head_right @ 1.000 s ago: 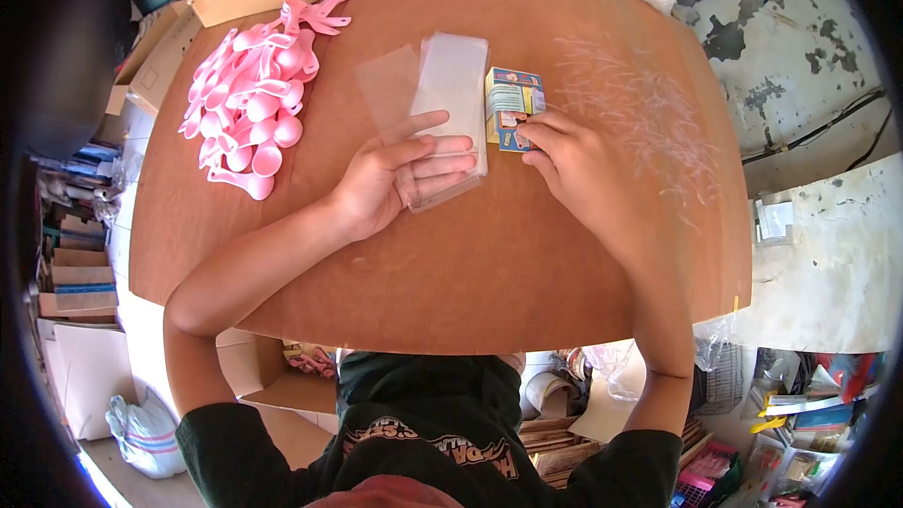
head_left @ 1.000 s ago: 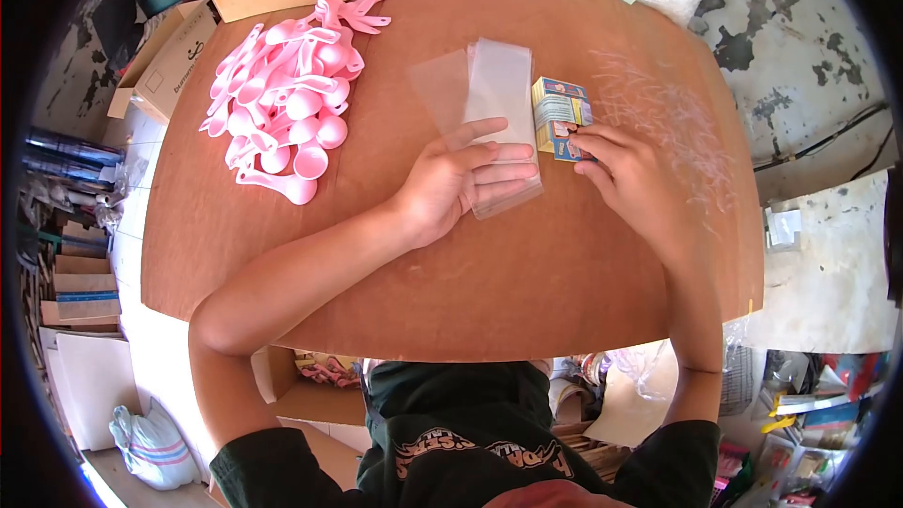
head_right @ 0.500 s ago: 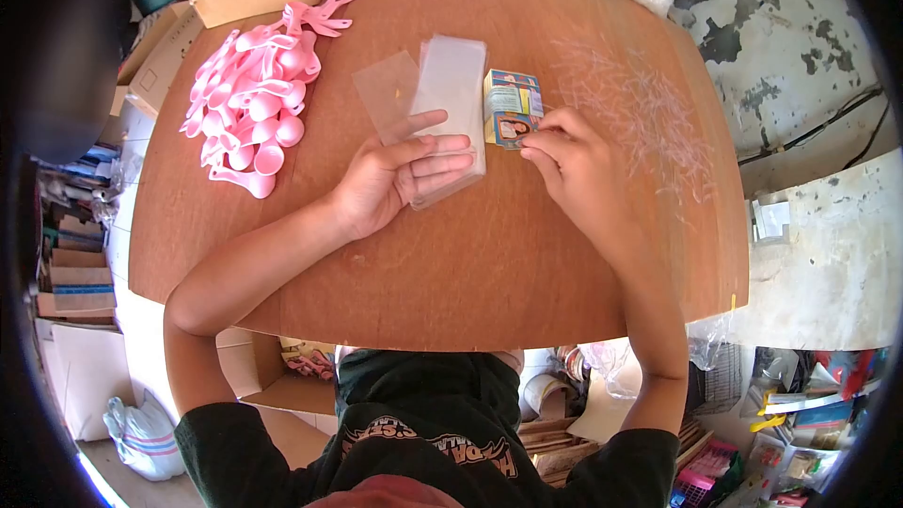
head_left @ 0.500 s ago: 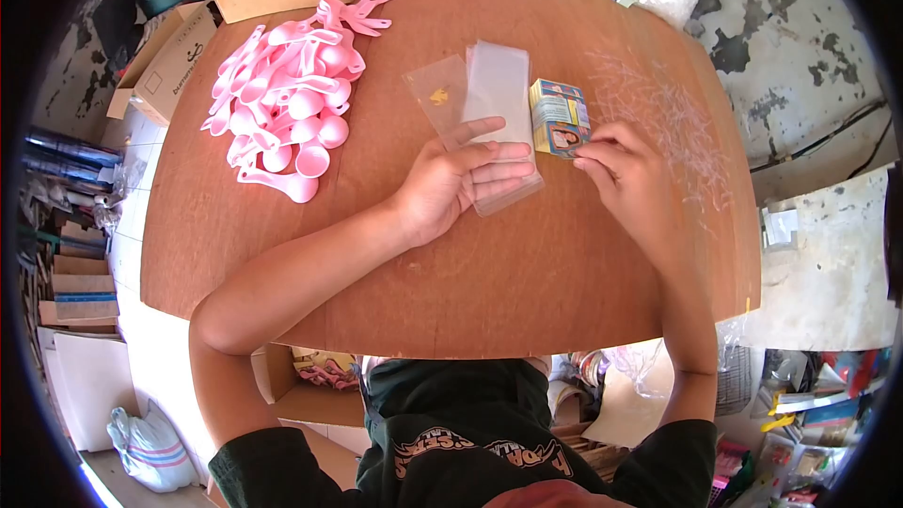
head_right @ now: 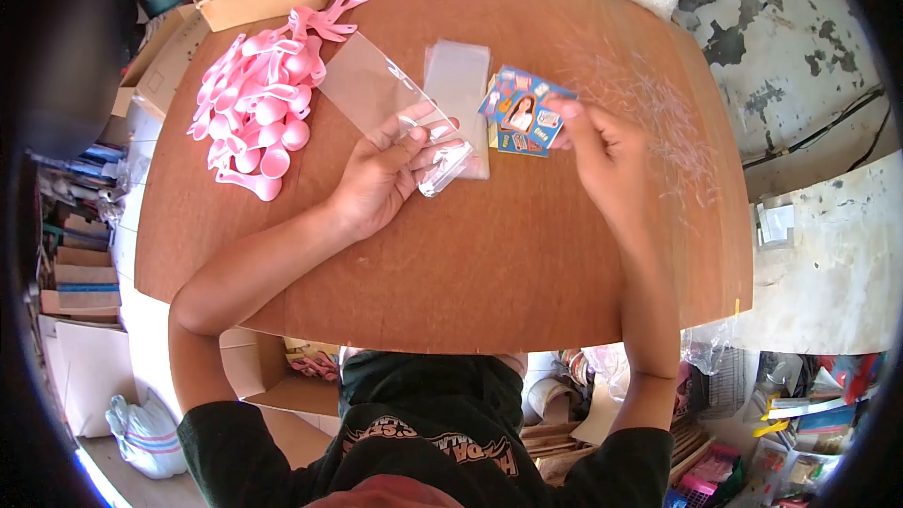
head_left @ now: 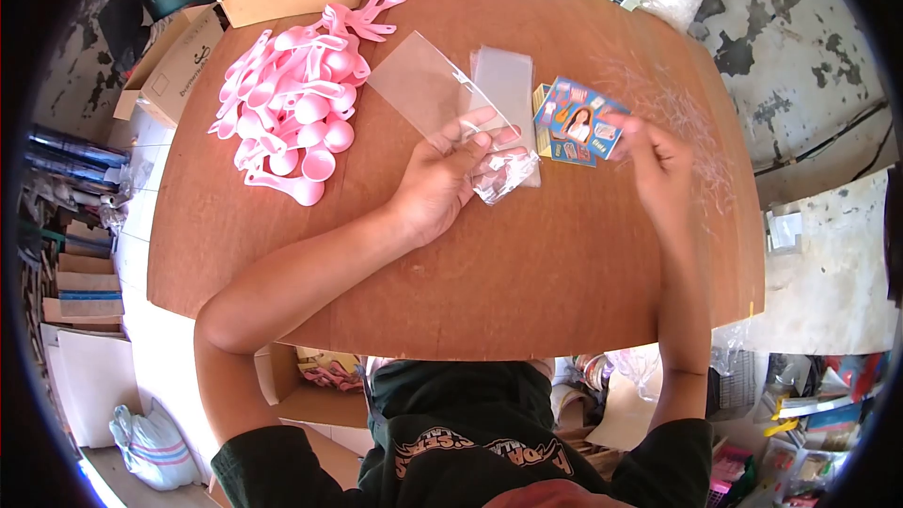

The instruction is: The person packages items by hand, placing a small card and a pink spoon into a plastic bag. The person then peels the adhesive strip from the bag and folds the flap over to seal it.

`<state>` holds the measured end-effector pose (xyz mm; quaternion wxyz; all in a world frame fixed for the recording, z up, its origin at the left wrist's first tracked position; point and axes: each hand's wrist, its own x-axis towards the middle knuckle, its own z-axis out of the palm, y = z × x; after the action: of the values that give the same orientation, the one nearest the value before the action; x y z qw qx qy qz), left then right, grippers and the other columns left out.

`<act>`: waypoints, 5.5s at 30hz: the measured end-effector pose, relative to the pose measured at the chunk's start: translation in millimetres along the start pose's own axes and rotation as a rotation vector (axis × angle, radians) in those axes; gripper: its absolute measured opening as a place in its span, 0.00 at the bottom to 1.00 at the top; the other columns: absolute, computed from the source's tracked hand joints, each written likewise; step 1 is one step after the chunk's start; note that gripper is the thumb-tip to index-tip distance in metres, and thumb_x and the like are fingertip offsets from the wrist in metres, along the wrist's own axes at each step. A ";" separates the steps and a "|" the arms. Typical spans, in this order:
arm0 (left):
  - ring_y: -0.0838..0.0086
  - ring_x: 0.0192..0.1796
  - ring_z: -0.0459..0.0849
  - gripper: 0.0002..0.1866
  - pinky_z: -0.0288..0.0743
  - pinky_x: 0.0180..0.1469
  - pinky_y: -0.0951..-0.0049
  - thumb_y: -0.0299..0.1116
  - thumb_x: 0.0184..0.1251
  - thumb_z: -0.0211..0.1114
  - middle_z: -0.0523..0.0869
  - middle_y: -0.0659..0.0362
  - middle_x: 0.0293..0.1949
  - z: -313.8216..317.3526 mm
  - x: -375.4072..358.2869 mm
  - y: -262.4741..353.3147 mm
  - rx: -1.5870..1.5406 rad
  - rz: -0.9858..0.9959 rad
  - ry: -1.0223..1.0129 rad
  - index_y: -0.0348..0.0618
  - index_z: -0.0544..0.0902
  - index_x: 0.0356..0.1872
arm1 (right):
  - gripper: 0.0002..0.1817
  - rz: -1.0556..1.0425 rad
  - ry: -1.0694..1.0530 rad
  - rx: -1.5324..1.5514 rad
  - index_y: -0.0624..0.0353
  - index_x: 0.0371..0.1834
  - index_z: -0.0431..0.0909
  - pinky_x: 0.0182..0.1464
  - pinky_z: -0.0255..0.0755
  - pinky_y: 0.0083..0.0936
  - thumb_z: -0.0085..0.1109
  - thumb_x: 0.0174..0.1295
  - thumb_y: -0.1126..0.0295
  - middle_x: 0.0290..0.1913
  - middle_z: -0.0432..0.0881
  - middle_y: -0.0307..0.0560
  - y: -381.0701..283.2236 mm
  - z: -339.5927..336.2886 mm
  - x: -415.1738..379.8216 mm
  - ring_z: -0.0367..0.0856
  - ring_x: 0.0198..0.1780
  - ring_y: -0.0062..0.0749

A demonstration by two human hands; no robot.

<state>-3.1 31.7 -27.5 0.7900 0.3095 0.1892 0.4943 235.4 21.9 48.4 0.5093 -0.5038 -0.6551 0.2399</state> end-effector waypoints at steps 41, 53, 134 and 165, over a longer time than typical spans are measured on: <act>0.66 0.58 0.79 0.20 0.75 0.60 0.62 0.36 0.74 0.54 0.79 0.54 0.56 11.8 -9.4 -7.8 0.104 -0.025 -0.043 0.42 0.68 0.63 | 0.08 0.512 -0.398 0.504 0.67 0.41 0.73 0.32 0.82 0.23 0.58 0.65 0.72 0.33 0.83 0.50 4.3 54.3 -45.4 0.86 0.31 0.29; 0.68 0.56 0.80 0.20 0.75 0.59 0.62 0.42 0.76 0.50 0.80 0.55 0.53 13.6 -7.4 -5.1 0.063 0.017 0.038 0.37 0.71 0.58 | 0.11 0.456 -0.477 0.591 0.68 0.46 0.75 0.40 0.81 0.24 0.60 0.65 0.72 0.38 0.84 0.49 6.1 49.7 -44.0 0.86 0.37 0.29; 0.74 0.50 0.82 0.12 0.76 0.56 0.67 0.36 0.75 0.53 0.83 0.59 0.47 23.1 -14.6 -7.7 0.120 0.090 0.100 0.40 0.77 0.51 | 0.11 0.415 -0.263 0.575 0.68 0.48 0.77 0.38 0.76 0.19 0.58 0.66 0.74 0.38 0.84 0.45 11.8 51.7 -56.1 0.80 0.35 0.20; 0.70 0.55 0.81 0.20 0.76 0.57 0.67 0.38 0.72 0.59 0.81 0.53 0.53 24.3 -16.8 -6.1 0.186 0.095 0.049 0.37 0.73 0.59 | 0.08 0.581 -0.283 0.648 0.67 0.40 0.78 0.37 0.78 0.20 0.61 0.63 0.72 0.33 0.83 0.45 3.7 55.1 -60.0 0.81 0.32 0.22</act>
<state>8.2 7.3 -13.8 0.7286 0.3782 0.2385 0.5188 185.3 -20.0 -0.3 0.4579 -0.4436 -0.4407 0.6319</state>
